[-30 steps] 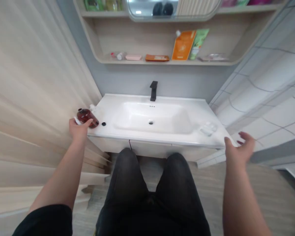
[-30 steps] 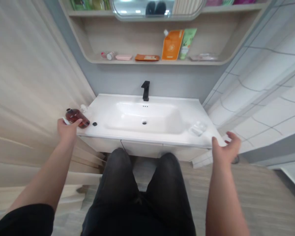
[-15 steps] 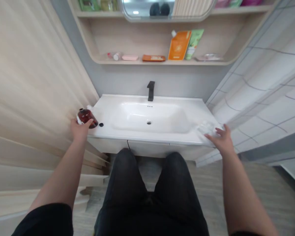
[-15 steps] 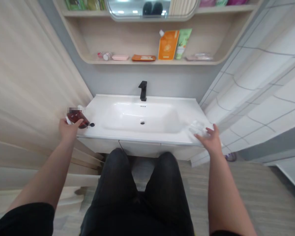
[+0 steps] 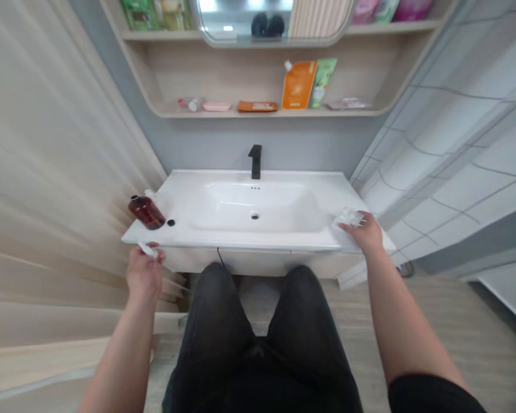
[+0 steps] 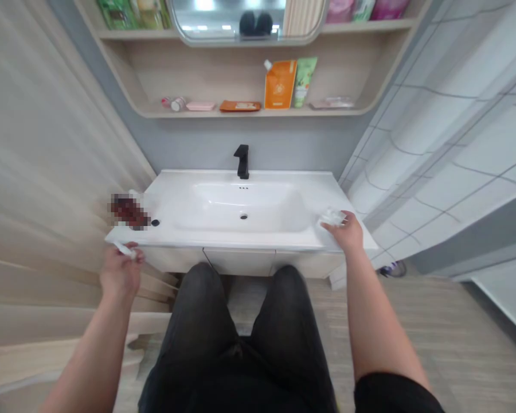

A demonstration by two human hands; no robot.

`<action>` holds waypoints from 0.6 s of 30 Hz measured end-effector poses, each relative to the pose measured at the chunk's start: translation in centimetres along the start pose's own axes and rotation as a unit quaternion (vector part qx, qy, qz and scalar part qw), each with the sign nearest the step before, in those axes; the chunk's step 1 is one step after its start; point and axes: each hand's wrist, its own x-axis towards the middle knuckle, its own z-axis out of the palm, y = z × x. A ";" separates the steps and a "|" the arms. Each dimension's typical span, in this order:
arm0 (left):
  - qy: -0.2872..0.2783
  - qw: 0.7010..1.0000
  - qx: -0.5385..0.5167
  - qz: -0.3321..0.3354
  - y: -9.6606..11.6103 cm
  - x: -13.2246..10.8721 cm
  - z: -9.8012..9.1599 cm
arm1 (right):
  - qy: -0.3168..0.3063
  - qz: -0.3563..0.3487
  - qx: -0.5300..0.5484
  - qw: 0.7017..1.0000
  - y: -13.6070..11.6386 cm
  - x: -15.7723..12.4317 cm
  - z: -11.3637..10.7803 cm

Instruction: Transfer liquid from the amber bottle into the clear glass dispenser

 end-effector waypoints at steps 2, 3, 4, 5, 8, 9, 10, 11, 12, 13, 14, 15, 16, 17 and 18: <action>-0.027 1.000 -0.007 -0.005 0.0 -2.2 0.7 | 0.003 -0.011 0.012 1.000 -0.5 -0.8 0.0; -0.042 0.999 -0.004 -0.004 0.0 -3.2 1.0 | 0.002 -0.020 0.020 1.000 -1.0 -1.5 0.0; -0.064 0.998 0.015 -0.009 0.1 -4.1 1.4 | 0.001 -0.030 0.030 0.999 -1.6 -2.4 0.0; -0.091 0.995 0.037 -0.015 0.2 -5.0 1.8 | -0.002 -0.042 0.041 0.998 -2.3 -3.5 0.0; -0.203 0.975 0.081 -0.046 1.0 -7.5 3.4 | -0.032 -0.071 0.100 0.992 -5.1 -8.0 0.2; -0.246 0.964 0.084 -0.057 1.5 -8.3 4.1 | -0.055 -0.078 0.124 0.988 -6.1 -9.8 0.4; -0.283 0.954 0.081 -0.063 2.1 -9.0 4.9 | -0.083 -0.082 0.153 0.981 -7.2 -11.6 0.7; -0.312 0.945 0.071 -0.064 2.8 -9.7 5.8 | -0.117 -0.086 0.181 0.973 -8.2 -13.5 1.0; -0.330 0.940 0.058 -0.060 3.5 -10.4 6.7 | -0.146 -0.088 0.207 0.963 -9.2 -15.4 1.4; -0.339 0.938 0.044 -0.052 4.2 -11.0 7.6 | -0.172 -0.089 0.224 0.955 -10.1 -17.1 1.7; -0.342 0.938 0.032 -0.043 4.9 -11.6 8.4 | -0.197 -0.090 0.235 0.948 -10.9 -18.8 2.1; -0.343 0.939 0.026 -0.031 5.6 -12.2 9.2 | -0.219 -0.091 0.245 0.940 -11.7 -20.4 2.4; -0.344 0.938 0.025 -0.014 6.3 -12.7 9.8 | -0.235 -0.093 0.252 0.934 -12.5 -21.8 2.6; -0.344 0.938 0.026 0.007 6.8 -13.1 10.3 | -0.248 -0.100 0.256 0.929 -13.2 -23.0 2.8; -0.343 0.938 0.030 0.030 7.4 -13.5 10.7 | -0.262 -0.110 0.258 0.923 -13.9 -24.0 2.8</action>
